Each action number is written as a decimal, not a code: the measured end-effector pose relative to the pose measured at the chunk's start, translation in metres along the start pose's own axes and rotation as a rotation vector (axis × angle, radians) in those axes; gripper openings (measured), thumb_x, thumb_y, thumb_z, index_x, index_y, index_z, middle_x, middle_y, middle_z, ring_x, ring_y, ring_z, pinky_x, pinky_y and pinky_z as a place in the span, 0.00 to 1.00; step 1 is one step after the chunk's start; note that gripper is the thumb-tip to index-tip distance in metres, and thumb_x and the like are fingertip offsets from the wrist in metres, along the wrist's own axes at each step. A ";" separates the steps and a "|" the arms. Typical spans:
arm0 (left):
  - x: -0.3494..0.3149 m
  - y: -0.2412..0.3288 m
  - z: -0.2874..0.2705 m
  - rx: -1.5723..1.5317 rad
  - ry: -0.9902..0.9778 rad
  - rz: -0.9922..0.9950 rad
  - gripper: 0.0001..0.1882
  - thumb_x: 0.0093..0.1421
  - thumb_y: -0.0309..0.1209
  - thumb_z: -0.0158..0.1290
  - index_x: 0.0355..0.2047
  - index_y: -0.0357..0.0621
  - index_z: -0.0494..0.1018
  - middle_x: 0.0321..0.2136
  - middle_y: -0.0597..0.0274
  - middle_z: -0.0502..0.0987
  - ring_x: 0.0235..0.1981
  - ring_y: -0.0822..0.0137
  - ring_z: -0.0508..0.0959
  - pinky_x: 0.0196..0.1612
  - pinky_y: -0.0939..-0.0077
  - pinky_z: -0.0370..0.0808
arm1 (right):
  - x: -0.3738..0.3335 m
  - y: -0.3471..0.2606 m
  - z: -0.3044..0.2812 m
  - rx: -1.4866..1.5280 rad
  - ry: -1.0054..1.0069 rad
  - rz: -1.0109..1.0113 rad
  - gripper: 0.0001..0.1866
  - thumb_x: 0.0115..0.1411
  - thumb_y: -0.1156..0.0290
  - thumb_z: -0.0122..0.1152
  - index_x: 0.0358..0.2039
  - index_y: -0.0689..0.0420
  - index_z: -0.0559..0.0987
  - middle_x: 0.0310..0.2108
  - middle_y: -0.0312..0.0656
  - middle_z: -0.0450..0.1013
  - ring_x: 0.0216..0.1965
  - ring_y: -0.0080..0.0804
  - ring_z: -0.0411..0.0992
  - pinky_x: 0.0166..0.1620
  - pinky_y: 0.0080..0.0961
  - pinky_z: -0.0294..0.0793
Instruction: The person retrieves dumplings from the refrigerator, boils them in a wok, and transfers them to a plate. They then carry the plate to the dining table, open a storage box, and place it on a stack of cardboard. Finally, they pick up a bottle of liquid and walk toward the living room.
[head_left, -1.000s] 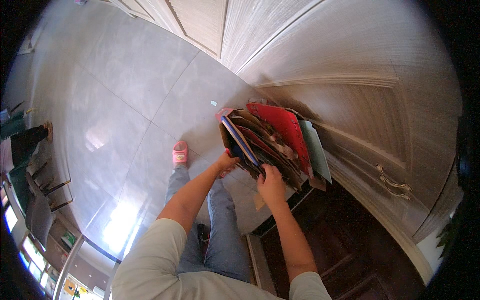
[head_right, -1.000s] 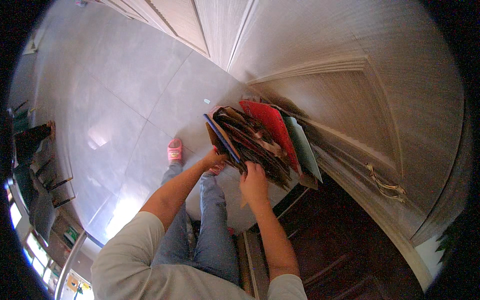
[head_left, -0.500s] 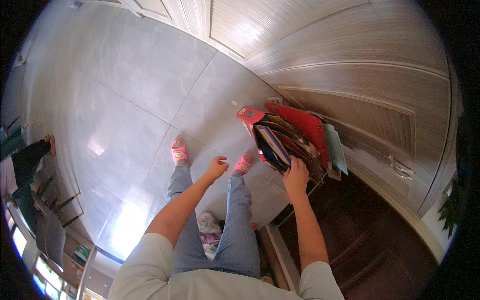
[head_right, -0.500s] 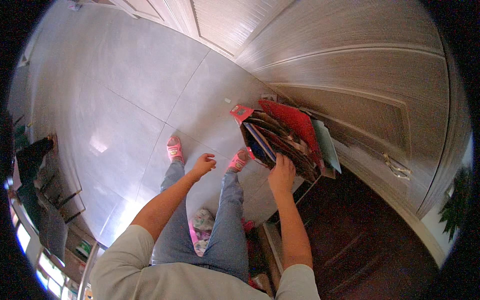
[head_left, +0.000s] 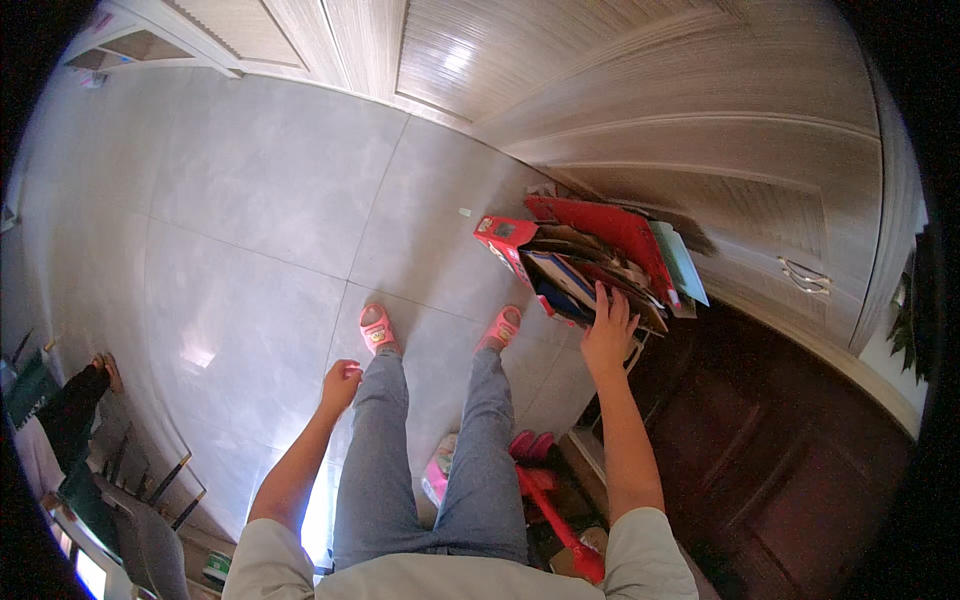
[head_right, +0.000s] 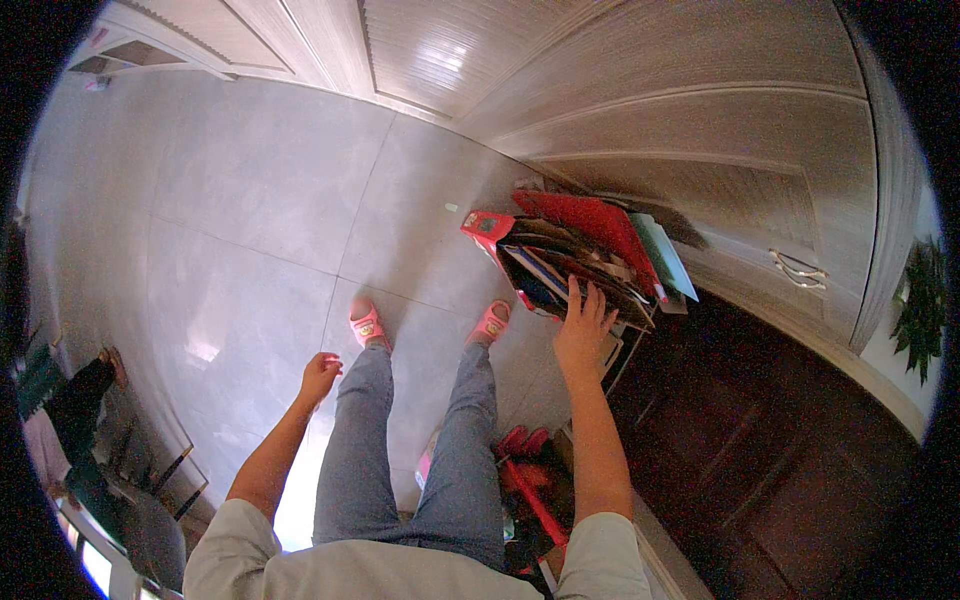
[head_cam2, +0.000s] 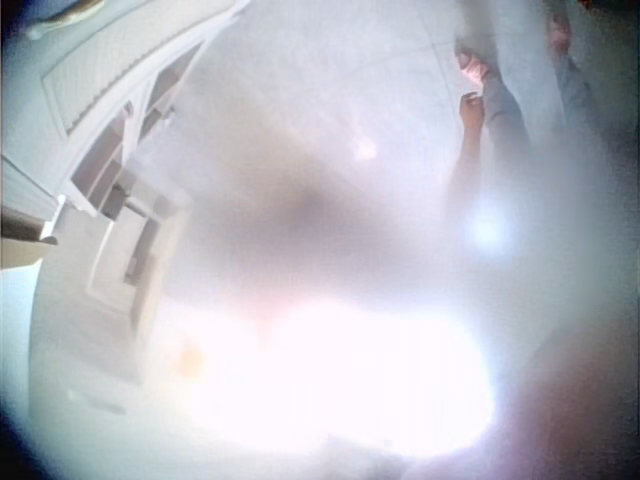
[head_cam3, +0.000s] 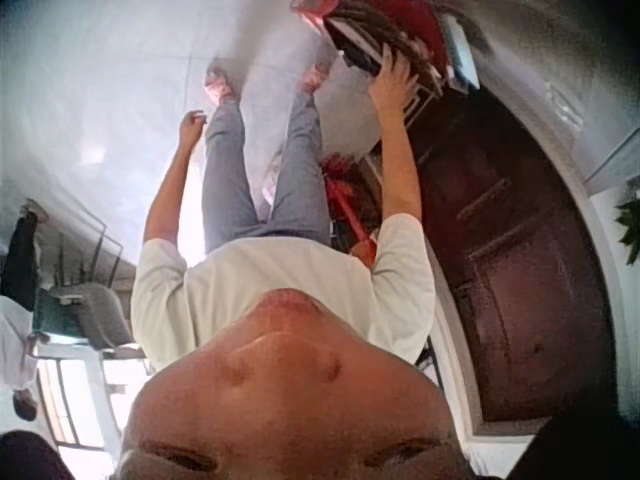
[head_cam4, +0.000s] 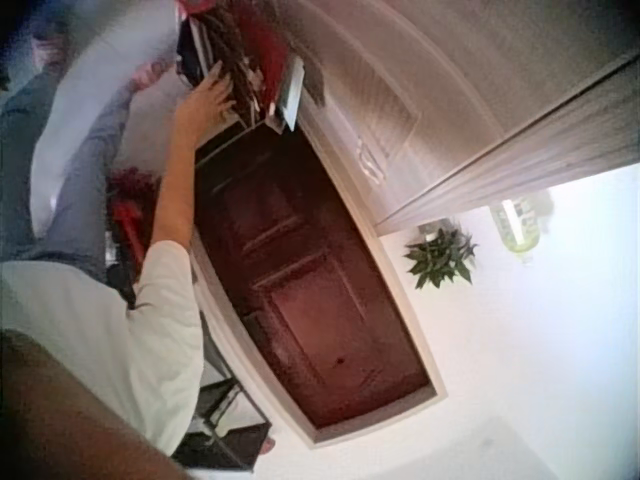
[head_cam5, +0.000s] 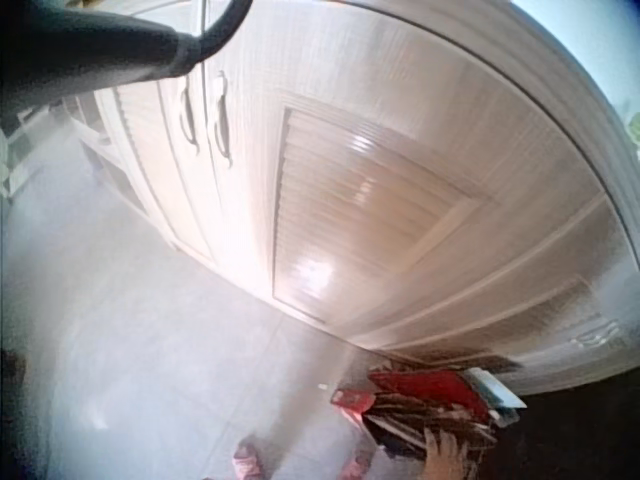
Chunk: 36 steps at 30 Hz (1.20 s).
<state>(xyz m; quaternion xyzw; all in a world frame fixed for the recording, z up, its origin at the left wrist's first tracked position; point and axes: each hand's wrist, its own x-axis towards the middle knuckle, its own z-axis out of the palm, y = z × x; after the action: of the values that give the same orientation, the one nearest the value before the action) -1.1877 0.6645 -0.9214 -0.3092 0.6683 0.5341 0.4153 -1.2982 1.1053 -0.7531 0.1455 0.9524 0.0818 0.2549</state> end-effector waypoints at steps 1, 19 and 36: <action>-0.010 0.000 -0.003 0.073 -0.002 0.051 0.13 0.50 0.27 0.50 0.37 0.37 0.69 0.28 0.57 0.75 0.30 0.68 0.75 0.34 0.77 0.72 | -0.005 -0.004 -0.005 0.004 0.041 0.013 0.38 0.51 0.77 0.56 0.60 0.44 0.50 0.56 0.49 0.52 0.59 0.48 0.48 0.58 0.57 0.43; 0.022 0.065 0.008 0.490 0.357 0.617 0.10 0.42 0.23 0.52 0.28 0.40 0.70 0.34 0.55 0.74 0.44 0.51 0.69 0.48 0.61 0.65 | 0.265 -0.183 0.390 0.385 0.274 -0.230 0.10 0.53 0.74 0.46 0.34 0.64 0.73 0.36 0.53 0.69 0.37 0.51 0.69 0.43 0.39 0.68; -0.003 0.058 0.022 0.384 0.308 0.408 0.09 0.47 0.26 0.51 0.31 0.38 0.70 0.36 0.52 0.72 0.43 0.53 0.69 0.48 0.64 0.64 | 0.091 -0.236 0.221 0.982 0.053 -0.335 0.05 0.47 0.78 0.55 0.27 0.58 0.75 0.23 0.44 0.70 0.27 0.38 0.70 0.31 0.29 0.70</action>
<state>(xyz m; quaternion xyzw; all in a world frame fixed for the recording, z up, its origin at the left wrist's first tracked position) -1.2305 0.6997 -0.8940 -0.1619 0.8602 0.4174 0.2443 -1.3169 0.9295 -1.0384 0.0915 0.8950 -0.4129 0.1420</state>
